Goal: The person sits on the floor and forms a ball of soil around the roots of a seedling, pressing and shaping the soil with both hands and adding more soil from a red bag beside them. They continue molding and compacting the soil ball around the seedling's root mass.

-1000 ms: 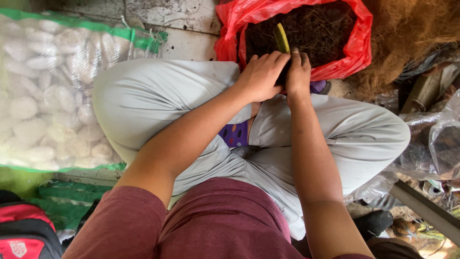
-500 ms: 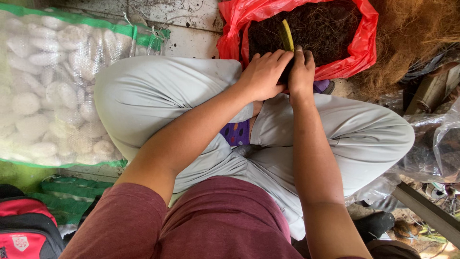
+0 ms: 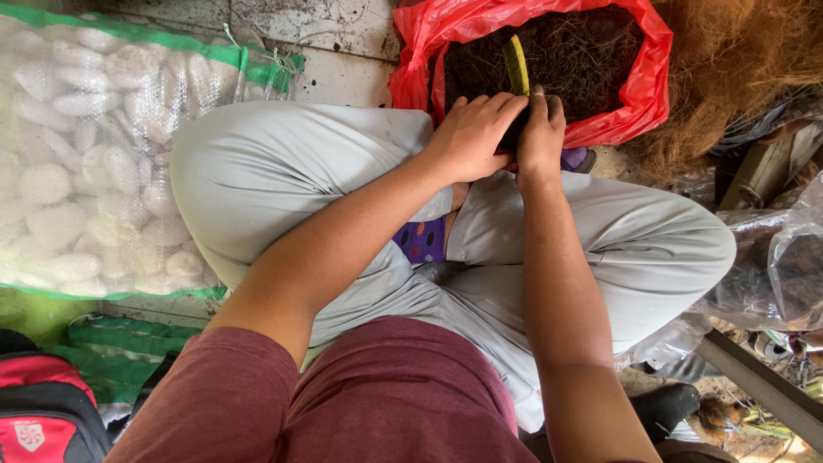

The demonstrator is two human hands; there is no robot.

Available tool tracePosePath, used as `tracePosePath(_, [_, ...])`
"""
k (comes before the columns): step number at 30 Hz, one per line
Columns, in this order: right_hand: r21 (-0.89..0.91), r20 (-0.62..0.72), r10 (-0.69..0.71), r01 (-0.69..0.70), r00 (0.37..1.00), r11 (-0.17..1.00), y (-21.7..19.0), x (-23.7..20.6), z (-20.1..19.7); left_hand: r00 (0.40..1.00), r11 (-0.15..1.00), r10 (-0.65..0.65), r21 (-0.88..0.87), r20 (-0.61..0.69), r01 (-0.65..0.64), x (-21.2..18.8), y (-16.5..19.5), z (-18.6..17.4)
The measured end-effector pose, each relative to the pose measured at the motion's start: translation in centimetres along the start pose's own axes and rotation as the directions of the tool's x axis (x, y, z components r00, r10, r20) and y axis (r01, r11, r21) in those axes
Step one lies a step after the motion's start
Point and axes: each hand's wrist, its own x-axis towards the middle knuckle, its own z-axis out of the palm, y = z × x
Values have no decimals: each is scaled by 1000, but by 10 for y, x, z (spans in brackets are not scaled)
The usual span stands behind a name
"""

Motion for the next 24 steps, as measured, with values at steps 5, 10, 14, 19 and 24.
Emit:
tracePosePath(5, [36, 7, 17, -17, 1000, 999, -1, 0, 1, 1000, 1000, -12, -12, 7, 12, 0, 0, 0])
tracePosePath(10, [14, 3, 37, -37, 999, 999, -4, -2, 1, 1000, 1000, -18, -5, 20, 18, 1, 1, 0])
tracePosePath(14, [18, -5, 52, -52, 999, 998, -5, -2, 2, 999, 1000, -24, 3, 27, 24, 1, 1, 1])
tracePosePath(19, [-7, 2, 35, -35, 999, 999, -3, -2, 2, 999, 1000, -26, 3, 26, 26, 1, 0, 3])
tracePosePath(24, [-21, 15, 19, -19, 1000, 1000, 1, 0, 1, 999, 1000, -29, 10, 25, 28, 1, -1, 4])
